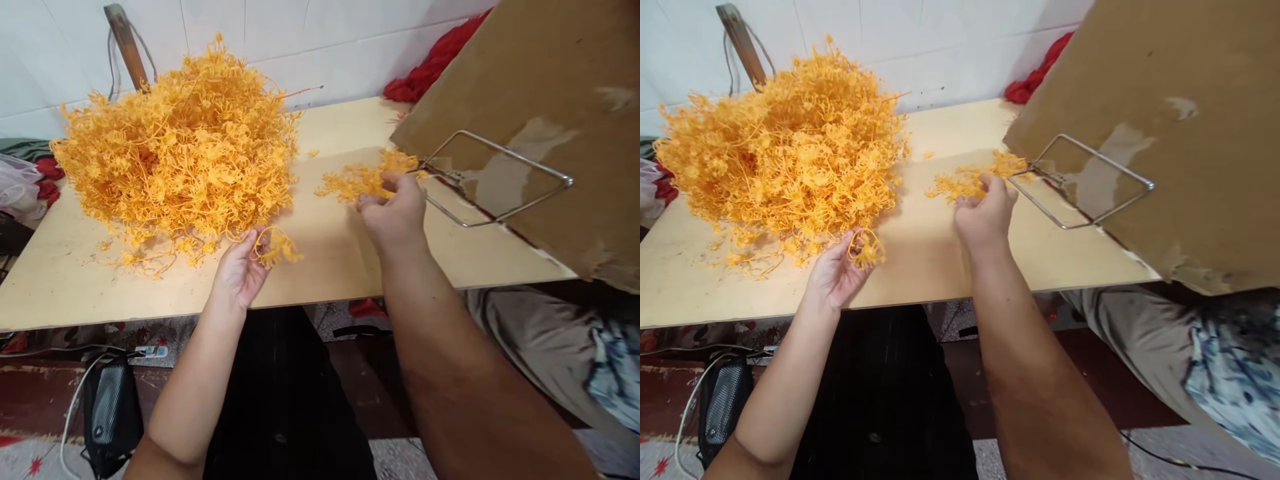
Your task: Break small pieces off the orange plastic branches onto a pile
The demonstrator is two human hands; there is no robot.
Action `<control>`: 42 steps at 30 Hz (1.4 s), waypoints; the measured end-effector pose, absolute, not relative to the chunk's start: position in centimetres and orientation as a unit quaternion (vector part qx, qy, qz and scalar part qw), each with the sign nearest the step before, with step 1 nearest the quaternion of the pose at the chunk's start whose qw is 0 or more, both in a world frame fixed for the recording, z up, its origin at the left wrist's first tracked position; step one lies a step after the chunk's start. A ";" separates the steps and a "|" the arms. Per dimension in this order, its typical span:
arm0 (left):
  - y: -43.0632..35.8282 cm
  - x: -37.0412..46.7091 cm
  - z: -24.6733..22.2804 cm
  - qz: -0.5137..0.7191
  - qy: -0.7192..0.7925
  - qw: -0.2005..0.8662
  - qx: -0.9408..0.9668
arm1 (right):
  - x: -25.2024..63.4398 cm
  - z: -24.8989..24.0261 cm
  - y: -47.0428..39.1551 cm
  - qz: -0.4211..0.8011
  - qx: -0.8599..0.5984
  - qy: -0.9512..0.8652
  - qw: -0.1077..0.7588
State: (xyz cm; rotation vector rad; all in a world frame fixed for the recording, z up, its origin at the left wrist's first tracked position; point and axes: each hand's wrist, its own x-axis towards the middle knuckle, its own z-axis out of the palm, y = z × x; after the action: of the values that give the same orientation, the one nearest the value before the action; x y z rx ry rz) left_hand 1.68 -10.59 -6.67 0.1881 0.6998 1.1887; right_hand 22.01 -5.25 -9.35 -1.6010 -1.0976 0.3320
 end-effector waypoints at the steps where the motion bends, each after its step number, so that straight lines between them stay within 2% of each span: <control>1: -10.5 1.9 -6.7 0.553 0.318 0.765 0.087 | 21.2 -9.1 -6.2 0.124 -0.682 -0.464 0.552; 3: -10.4 2.3 -6.8 0.561 0.308 0.763 0.086 | 19.0 -8.5 -8.7 0.146 -0.672 -0.485 0.540; 6: -10.4 2.7 -7.2 0.558 0.320 0.759 0.100 | 15.3 -8.0 -12.4 0.279 -0.571 -0.611 0.473; 9: -10.5 3.1 -7.7 0.575 0.348 0.725 0.154 | 12.8 -8.1 -14.2 0.341 -0.522 -0.656 0.426; 14: -10.6 3.1 -7.7 0.597 0.376 0.661 0.256 | 11.9 -8.6 -14.2 0.337 -0.499 -0.691 0.399; 20: -10.3 3.3 -7.4 0.603 0.387 0.638 0.282 | 11.5 -9.3 -14.2 0.374 -0.447 -0.662 0.471; 26: -9.3 3.2 -7.5 0.587 0.421 0.617 0.314 | 11.0 -7.9 -17.4 0.297 -0.423 -0.715 0.472; 31: -8.4 3.1 -7.4 0.645 0.440 0.572 0.252 | 10.7 -5.5 -21.5 0.252 -0.216 -0.831 0.446; 33: -8.7 3.3 -7.4 0.632 0.433 0.579 0.277 | 12.1 -4.8 -20.5 0.292 -0.276 -0.783 0.476; 35: -9.2 3.4 -7.4 0.614 0.435 0.577 0.317 | 14.0 -4.5 -18.3 0.381 -0.391 -0.646 0.533; 37: -9.6 3.6 -7.6 0.604 0.449 0.558 0.350 | 15.6 -4.6 -16.2 0.474 -0.433 -0.501 0.581; 39: -9.8 3.7 -7.9 0.603 0.466 0.527 0.375 | 16.3 -5.2 -15.2 0.563 -0.430 -0.419 0.568; 42: -9.7 3.9 -8.2 0.602 0.480 0.485 0.414 | 15.5 -6.6 -15.7 0.673 -0.401 -0.368 0.501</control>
State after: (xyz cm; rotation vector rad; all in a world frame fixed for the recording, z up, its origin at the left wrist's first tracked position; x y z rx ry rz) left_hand 3.86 -9.74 -8.19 1.0065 1.1687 1.4657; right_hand 15.48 -15.70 -6.59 -0.9683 -0.8906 1.6260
